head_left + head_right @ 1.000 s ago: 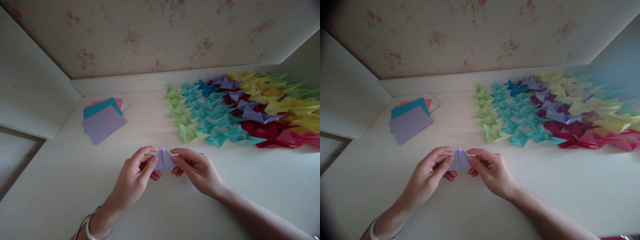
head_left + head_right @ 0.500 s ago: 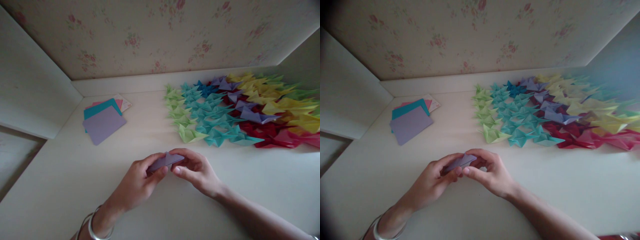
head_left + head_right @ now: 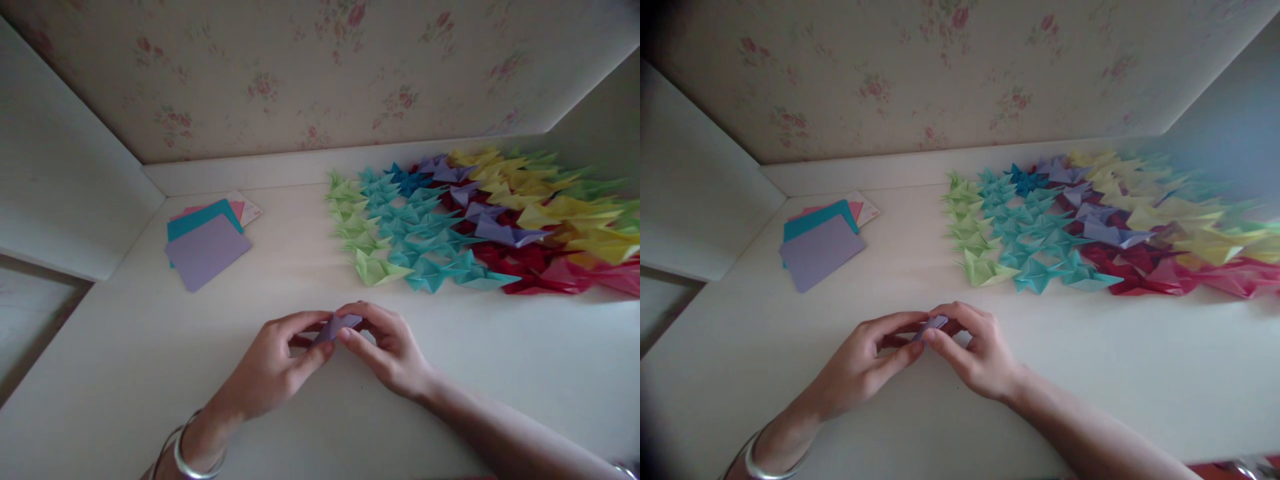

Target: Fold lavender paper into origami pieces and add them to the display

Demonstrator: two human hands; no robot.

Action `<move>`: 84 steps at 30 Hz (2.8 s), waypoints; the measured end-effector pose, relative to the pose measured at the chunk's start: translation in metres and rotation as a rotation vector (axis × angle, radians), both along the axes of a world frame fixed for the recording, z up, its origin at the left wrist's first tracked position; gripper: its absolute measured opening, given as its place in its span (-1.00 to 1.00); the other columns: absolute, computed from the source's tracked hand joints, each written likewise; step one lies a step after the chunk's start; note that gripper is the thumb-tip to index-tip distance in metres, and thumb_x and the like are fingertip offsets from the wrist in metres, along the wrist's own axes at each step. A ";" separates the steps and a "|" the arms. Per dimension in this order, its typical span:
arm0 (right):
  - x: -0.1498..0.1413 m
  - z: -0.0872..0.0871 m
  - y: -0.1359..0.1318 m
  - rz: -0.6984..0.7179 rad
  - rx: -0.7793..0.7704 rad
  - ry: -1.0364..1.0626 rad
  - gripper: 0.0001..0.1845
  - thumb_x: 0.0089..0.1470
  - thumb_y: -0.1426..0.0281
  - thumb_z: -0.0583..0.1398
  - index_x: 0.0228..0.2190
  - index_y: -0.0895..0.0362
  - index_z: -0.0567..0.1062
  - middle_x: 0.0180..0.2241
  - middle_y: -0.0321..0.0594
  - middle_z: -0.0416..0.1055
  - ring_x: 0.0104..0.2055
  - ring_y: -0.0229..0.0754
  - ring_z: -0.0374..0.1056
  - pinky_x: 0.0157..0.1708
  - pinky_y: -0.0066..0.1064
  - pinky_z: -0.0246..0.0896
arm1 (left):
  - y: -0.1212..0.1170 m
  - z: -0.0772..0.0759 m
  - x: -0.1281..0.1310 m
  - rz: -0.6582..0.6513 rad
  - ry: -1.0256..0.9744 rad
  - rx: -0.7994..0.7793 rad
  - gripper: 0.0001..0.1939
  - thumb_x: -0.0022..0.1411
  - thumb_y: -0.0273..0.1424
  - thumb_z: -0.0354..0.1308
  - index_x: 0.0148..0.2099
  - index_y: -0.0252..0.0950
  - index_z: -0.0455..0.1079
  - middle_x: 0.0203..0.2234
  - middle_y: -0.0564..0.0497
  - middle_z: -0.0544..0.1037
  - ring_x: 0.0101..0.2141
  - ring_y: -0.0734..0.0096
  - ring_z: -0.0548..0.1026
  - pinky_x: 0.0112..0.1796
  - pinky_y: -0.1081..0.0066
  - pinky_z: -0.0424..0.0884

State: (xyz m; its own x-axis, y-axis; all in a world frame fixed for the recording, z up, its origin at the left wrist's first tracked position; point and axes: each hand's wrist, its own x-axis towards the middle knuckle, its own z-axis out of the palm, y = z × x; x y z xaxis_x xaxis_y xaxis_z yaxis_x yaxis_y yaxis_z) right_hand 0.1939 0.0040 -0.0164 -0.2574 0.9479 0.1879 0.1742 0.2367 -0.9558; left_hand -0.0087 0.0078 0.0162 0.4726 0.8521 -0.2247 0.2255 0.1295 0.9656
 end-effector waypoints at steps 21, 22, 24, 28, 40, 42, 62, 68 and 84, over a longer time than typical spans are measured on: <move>-0.044 0.008 0.020 -0.057 -0.126 0.311 -0.71 0.13 0.35 0.29 -0.07 -0.02 0.56 -0.13 -0.20 0.35 -0.21 -0.22 0.41 -0.34 -0.46 0.45 | 0.013 -0.008 -0.004 0.229 -0.273 -0.091 -0.37 0.16 -0.30 0.37 0.25 -0.13 0.28 0.05 -0.11 0.48 -0.39 0.45 0.55 -0.36 0.43 0.45; -0.043 0.007 0.021 -0.045 -0.121 0.305 -0.71 0.12 0.35 0.29 -0.08 -0.03 0.57 -0.15 -0.20 0.37 -0.23 -0.22 0.41 -0.36 -0.47 0.44 | 0.013 -0.008 -0.005 0.222 -0.260 -0.081 -0.35 0.15 -0.31 0.37 0.26 -0.12 0.28 0.04 -0.09 0.48 -0.41 0.47 0.54 -0.37 0.44 0.44; -0.041 0.003 0.023 -0.024 -0.115 0.290 -0.71 0.12 0.34 0.29 -0.08 -0.03 0.58 -0.17 -0.20 0.37 -0.27 -0.23 0.40 -0.40 -0.47 0.43 | 0.012 -0.009 -0.005 0.189 -0.230 -0.077 -0.40 0.18 -0.31 0.35 0.24 -0.12 0.31 0.01 -0.06 0.50 -0.41 0.49 0.52 -0.36 0.45 0.43; -0.032 -0.006 0.024 0.015 -0.111 0.289 -0.70 0.13 0.35 0.29 -0.07 -0.03 0.59 -0.17 -0.18 0.36 -0.27 -0.23 0.38 -0.39 -0.46 0.40 | 0.011 -0.008 -0.004 0.125 -0.212 -0.097 -0.51 0.23 -0.31 0.29 0.20 -0.14 0.38 -0.05 -0.04 0.54 -0.37 0.45 0.51 -0.33 0.44 0.42; -0.026 -0.006 0.022 0.054 -0.119 0.308 -0.76 0.15 0.34 0.26 -0.11 0.00 0.60 -0.24 -0.23 0.36 -0.25 -0.21 0.37 -0.25 -0.40 0.33 | 0.010 -0.011 -0.003 0.081 -0.192 -0.098 -0.47 0.28 -0.27 0.24 0.27 -0.11 0.32 -0.10 -0.05 0.52 -0.34 0.43 0.48 -0.33 0.42 0.44; -0.025 -0.005 0.022 0.054 -0.137 0.321 -0.75 0.15 0.33 0.26 -0.11 0.00 0.60 -0.24 -0.23 0.36 -0.25 -0.21 0.37 -0.25 -0.39 0.32 | 0.009 -0.011 -0.004 0.089 -0.192 -0.108 -0.47 0.28 -0.26 0.24 0.27 -0.10 0.31 -0.14 -0.04 0.52 -0.34 0.42 0.47 -0.33 0.41 0.44; -0.026 -0.011 0.023 0.029 -0.132 0.380 -0.68 0.12 0.28 0.29 -0.06 -0.03 0.60 -0.27 -0.22 0.35 -0.24 -0.17 0.32 -0.22 -0.32 0.29 | 0.007 -0.005 -0.003 0.098 -0.145 -0.094 -0.45 0.30 -0.22 0.20 0.30 -0.15 0.28 -0.33 0.01 0.55 -0.41 0.40 0.45 -0.36 0.41 0.46; -0.027 -0.006 0.022 -0.003 -0.095 0.322 -0.69 0.13 0.27 0.28 -0.07 -0.03 0.61 -0.29 -0.22 0.34 -0.25 -0.17 0.32 -0.23 -0.32 0.32 | 0.006 -0.007 -0.001 0.128 -0.140 -0.110 -0.44 0.30 -0.21 0.19 0.31 -0.14 0.27 -0.14 -0.06 0.57 -0.36 0.34 0.53 -0.31 0.34 0.51; -0.032 -0.013 0.015 -0.038 -0.042 0.267 -0.65 0.20 0.37 0.20 0.02 -0.04 0.55 -0.11 -0.12 0.35 -0.28 -0.17 0.44 -0.35 -0.33 0.48 | -0.003 -0.018 0.005 0.112 0.140 0.328 -0.51 0.45 -0.35 -0.06 0.37 -0.22 0.15 0.09 -0.14 0.53 0.02 0.14 0.52 0.06 0.23 0.41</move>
